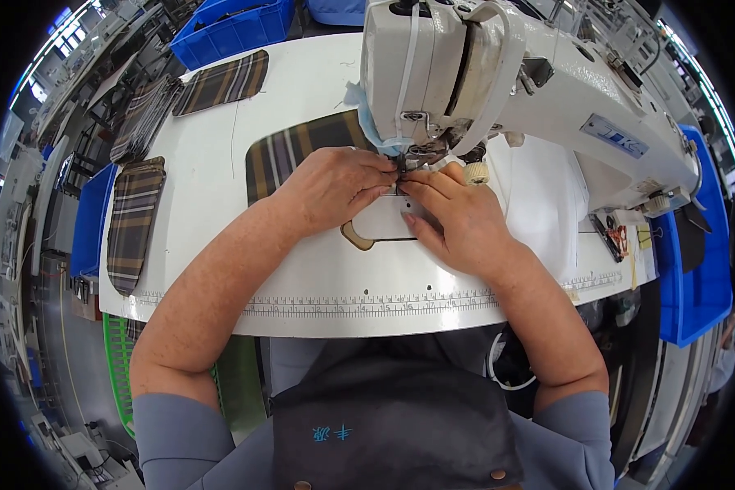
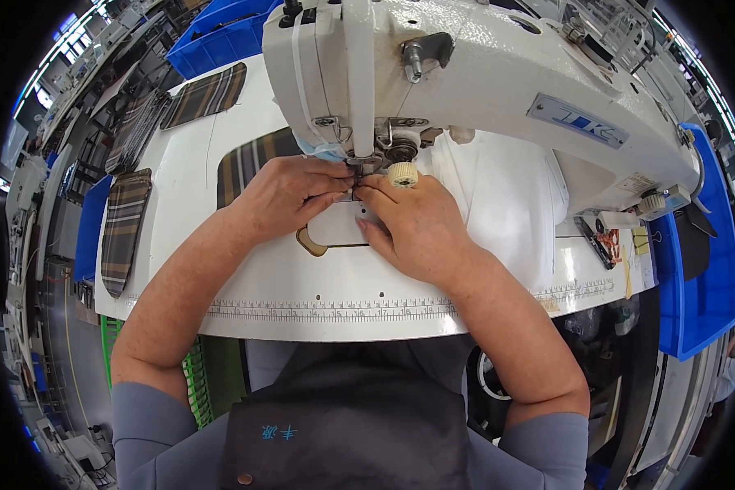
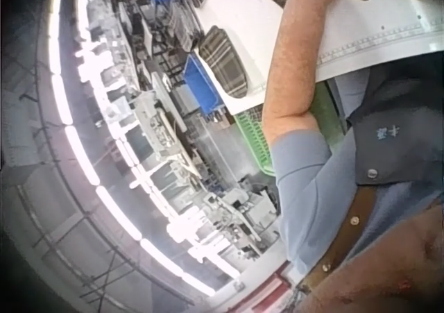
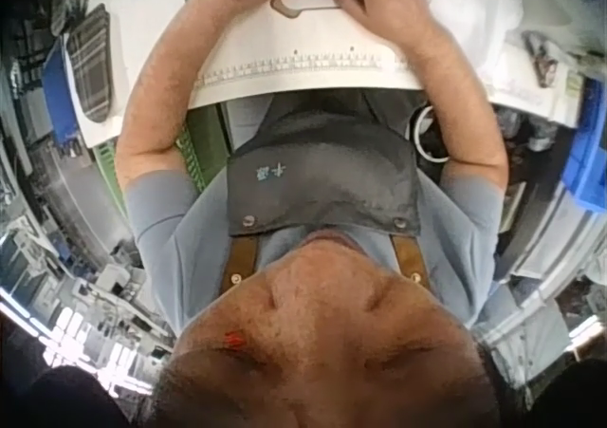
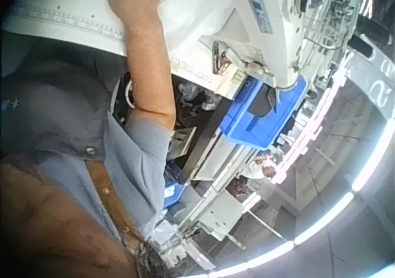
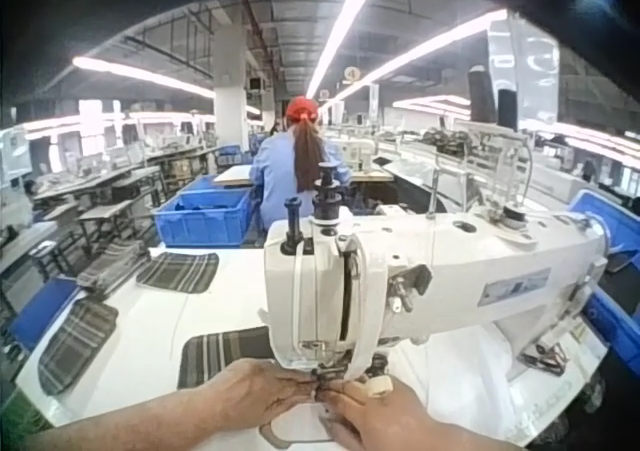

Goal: Sewing together pieces of plaid fabric to create a pouch using an industrial sewing machine.

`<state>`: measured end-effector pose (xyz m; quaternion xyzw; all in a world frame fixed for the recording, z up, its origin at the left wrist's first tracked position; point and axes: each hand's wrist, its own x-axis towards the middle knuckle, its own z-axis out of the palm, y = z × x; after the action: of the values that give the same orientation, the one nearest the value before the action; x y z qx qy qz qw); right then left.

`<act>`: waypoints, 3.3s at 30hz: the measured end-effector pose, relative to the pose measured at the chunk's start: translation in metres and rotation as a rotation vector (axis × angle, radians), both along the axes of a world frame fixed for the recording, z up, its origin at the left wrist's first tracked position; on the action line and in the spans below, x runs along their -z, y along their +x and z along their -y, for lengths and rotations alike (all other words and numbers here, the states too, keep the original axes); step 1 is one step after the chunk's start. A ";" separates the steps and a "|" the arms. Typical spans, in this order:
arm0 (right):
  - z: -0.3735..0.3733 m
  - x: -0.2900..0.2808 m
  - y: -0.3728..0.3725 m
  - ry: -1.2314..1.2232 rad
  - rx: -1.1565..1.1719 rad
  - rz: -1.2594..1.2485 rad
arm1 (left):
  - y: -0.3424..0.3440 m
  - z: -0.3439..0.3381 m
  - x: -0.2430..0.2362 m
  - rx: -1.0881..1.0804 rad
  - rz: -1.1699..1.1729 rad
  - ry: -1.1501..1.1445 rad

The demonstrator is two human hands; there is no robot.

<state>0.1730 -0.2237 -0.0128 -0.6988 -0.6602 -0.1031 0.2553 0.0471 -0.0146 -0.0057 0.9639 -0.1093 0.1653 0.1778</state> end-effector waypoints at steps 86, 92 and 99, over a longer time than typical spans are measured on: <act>0.003 -0.004 0.002 0.079 -0.084 0.031 | -0.072 0.038 -0.012 -0.315 -0.150 0.080; 0.007 -0.006 -0.001 0.143 -0.132 0.075 | -0.112 0.062 -0.006 -0.249 -0.047 -0.073; 0.018 -0.007 -0.012 0.097 -0.122 0.133 | -0.093 0.037 0.001 -0.206 0.137 -0.158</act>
<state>0.1609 -0.2413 -0.0058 -0.6357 -0.7113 -0.1653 0.2500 -0.0459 -0.0515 -0.0066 0.9394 -0.0084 0.2563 0.2274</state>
